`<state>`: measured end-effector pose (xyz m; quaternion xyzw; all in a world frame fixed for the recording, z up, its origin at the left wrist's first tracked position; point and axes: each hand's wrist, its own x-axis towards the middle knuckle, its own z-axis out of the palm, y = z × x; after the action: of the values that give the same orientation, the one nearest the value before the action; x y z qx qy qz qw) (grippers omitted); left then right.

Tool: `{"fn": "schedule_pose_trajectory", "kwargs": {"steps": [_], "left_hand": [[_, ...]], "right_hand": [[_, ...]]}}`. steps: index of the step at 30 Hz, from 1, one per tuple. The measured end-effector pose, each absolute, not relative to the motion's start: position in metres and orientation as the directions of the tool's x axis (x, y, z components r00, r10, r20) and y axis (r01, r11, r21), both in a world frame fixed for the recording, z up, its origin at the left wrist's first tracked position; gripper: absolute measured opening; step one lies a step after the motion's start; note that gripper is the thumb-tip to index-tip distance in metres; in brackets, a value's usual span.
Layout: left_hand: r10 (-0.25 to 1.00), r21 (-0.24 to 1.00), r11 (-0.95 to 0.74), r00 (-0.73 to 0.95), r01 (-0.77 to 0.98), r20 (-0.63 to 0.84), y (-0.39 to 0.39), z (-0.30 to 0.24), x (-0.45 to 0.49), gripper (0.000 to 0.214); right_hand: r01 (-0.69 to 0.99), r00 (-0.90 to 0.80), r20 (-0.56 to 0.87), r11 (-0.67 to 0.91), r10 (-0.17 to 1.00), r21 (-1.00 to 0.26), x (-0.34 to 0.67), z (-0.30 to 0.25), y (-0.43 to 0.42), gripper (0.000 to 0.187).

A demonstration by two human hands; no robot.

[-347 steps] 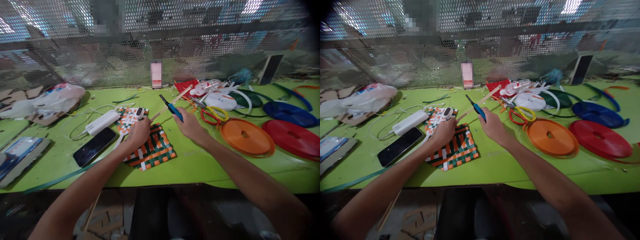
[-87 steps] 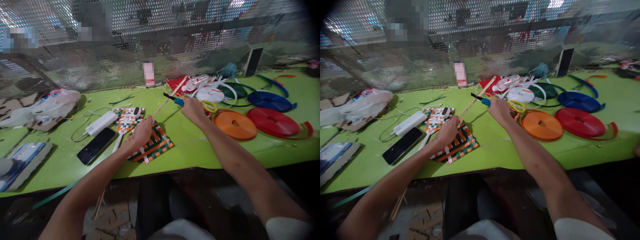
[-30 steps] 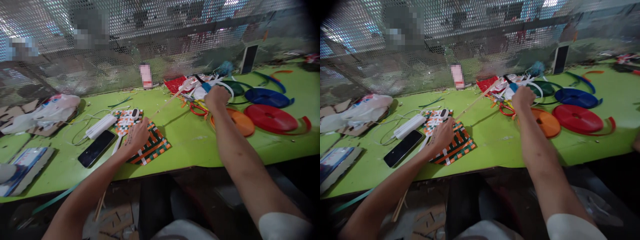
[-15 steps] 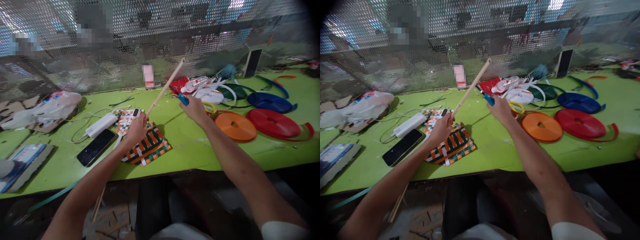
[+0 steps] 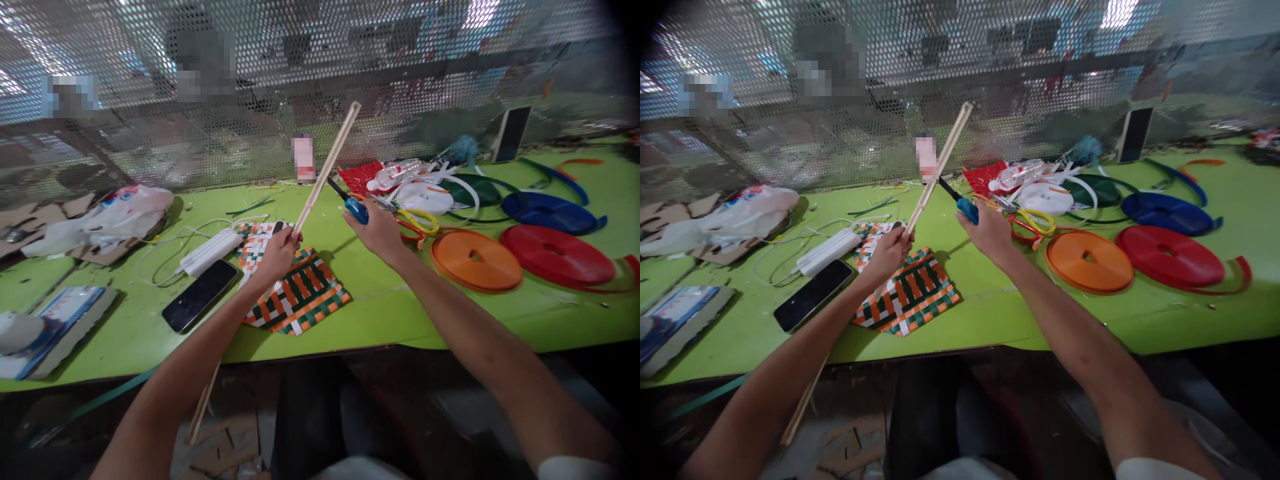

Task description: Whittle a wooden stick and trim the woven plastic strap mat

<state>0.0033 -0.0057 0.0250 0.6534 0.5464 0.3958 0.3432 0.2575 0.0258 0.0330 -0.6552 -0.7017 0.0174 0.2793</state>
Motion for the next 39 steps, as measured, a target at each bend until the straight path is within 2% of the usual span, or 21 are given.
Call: {"fn": "schedule_pose_trajectory", "kwargs": {"steps": [8, 18, 27, 33, 39], "left_hand": [[0.988, 0.906, -0.144, 0.102, 0.399, 0.113, -0.005, 0.023, 0.003, 0.026], [0.987, 0.881, -0.159, 0.095, 0.446, 0.13, -0.008, 0.021, 0.007, 0.029], [0.96, 0.76, -0.28, 0.162, 0.587, 0.229, -0.014, 0.029, 0.008, 0.028], [0.966, 0.695, -0.253, 0.132, 0.673, 0.224, -0.017, 0.029, 0.011, 0.026], [0.97, 0.695, -0.239, 0.13, 0.678, 0.207, -0.018, 0.031, 0.014, 0.029]], "right_hand": [[0.915, -0.04, 0.441, 0.21, 0.897, -0.344, 0.259, 0.035, 0.024, 0.066], [0.94, -0.232, 0.349, 0.302, 0.908, -0.161, 0.25, 0.039, 0.016, 0.077], [0.944, -0.264, 0.3, 0.31, 0.917, -0.117, 0.245, 0.042, 0.014, 0.079], [0.957, -0.251, 0.259, 0.279, 0.933, -0.078, 0.243, 0.038, 0.017, 0.082], [0.971, -0.214, 0.259, 0.235, 0.942, -0.051, 0.241, 0.035, 0.02, 0.082]]}}
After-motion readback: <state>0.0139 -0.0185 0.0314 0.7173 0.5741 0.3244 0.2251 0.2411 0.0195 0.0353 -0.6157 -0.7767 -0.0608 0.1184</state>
